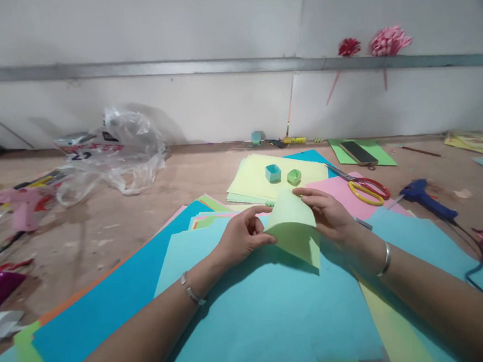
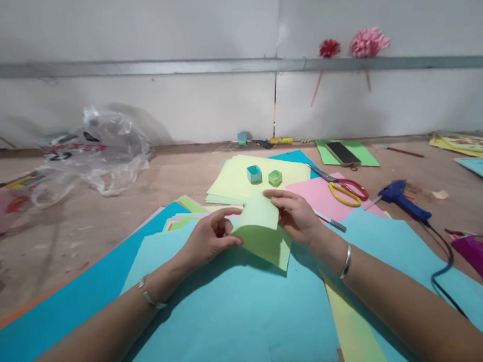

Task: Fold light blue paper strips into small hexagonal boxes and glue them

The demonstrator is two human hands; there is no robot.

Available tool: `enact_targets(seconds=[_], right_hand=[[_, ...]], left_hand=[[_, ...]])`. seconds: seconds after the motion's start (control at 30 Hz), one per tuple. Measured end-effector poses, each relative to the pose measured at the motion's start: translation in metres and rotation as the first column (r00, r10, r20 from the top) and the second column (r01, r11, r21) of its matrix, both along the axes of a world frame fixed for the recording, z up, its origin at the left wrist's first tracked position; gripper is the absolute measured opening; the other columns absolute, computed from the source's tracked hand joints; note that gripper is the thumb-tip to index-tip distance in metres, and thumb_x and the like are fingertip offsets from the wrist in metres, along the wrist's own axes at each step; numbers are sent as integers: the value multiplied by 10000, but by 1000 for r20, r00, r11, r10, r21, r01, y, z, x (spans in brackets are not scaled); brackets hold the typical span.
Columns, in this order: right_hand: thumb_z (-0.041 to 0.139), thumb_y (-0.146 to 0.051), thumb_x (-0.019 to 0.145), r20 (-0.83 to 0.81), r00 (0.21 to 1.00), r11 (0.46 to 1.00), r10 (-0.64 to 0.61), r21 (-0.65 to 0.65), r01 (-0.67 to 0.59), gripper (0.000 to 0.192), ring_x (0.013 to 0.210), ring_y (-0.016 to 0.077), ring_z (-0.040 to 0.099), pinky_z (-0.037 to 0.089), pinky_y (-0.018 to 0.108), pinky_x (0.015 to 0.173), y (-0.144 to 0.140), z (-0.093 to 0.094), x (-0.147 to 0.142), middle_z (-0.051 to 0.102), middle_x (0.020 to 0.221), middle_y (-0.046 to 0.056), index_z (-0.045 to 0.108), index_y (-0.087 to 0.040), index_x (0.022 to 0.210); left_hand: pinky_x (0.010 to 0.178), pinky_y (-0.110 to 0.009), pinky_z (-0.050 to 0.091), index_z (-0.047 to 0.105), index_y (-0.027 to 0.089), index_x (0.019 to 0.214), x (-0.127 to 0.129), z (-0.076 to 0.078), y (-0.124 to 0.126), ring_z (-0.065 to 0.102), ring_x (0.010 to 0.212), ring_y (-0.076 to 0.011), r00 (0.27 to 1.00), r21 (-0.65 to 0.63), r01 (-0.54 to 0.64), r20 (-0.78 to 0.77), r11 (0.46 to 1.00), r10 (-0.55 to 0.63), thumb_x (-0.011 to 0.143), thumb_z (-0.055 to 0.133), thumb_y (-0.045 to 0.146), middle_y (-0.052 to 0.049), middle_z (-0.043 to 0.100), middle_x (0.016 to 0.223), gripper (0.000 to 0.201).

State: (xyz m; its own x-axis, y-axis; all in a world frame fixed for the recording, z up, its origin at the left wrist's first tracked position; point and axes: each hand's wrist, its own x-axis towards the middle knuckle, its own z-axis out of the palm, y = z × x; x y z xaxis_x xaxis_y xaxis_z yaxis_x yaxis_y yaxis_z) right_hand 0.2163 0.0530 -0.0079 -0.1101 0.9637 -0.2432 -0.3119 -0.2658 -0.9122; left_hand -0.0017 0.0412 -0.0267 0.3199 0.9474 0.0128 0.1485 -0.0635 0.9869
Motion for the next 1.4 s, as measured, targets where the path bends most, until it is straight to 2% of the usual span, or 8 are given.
enact_targets(seconds=[0.13,0.3,0.47,0.73,0.93,1.13,1.23,1.4], right_hand=[[710,-340,703,-48,998,998,49,28,-48,311,767,172,614,512,301,678,-3,6,0,677,877,52,703,-205,983],[656,-387,789,90,995,943,39,326,-67,550,1001,190,589,511,339,798,-8,9,-2,605,1279,54,531,-319,1320],[647,-380,766,438,891,921,-121,385,-64,401,952,191,560,487,325,745,-4,-3,-4,627,1166,99,621,-193,1119],[645,-411,749,528,848,933,37,286,-219,328,718,149,560,453,284,629,-7,-6,-8,631,802,25,633,-161,961],[570,-368,757,596,799,922,85,257,-289,215,667,128,518,417,261,603,-8,-7,-8,590,748,4,579,-165,830],[545,-212,698,742,584,785,330,128,-607,75,577,98,451,347,225,539,-12,-2,-7,515,606,-38,592,-160,671],[532,-149,676,795,446,688,412,49,-724,92,574,95,456,346,222,547,-15,2,-6,532,604,-44,624,-159,681],[526,-153,734,865,334,652,375,10,-758,116,599,103,460,328,228,559,-16,4,-6,536,631,-35,641,-156,715]], left_hand=[[516,-239,326,690,144,906,2,-4,1,402,514,-97,998,69,-45,-47,997,48,714,707,367,48,487,557,295],[467,-257,299,584,167,638,2,-1,0,391,477,-100,993,4,-112,45,994,112,740,684,426,19,478,526,297],[412,-248,230,568,173,594,1,3,-1,360,430,-84,985,-80,-153,73,985,159,708,723,400,19,465,473,298],[390,-242,209,580,168,568,1,1,-3,362,414,-81,994,-39,-52,97,998,56,702,735,389,18,463,437,301],[388,-239,254,578,171,604,2,-3,-4,395,388,-89,996,-78,-70,54,995,74,714,721,464,14,496,455,345],[466,-242,350,643,166,741,-7,3,2,484,496,-121,852,-29,-451,282,892,440,813,532,652,-3,563,558,504],[429,-235,297,646,169,761,-14,6,9,433,453,-109,816,-50,-461,368,886,445,815,483,695,3,535,527,553],[429,-224,305,651,146,712,-14,4,13,436,451,-95,870,-105,-366,312,925,380,773,570,692,-7,544,531,554]])
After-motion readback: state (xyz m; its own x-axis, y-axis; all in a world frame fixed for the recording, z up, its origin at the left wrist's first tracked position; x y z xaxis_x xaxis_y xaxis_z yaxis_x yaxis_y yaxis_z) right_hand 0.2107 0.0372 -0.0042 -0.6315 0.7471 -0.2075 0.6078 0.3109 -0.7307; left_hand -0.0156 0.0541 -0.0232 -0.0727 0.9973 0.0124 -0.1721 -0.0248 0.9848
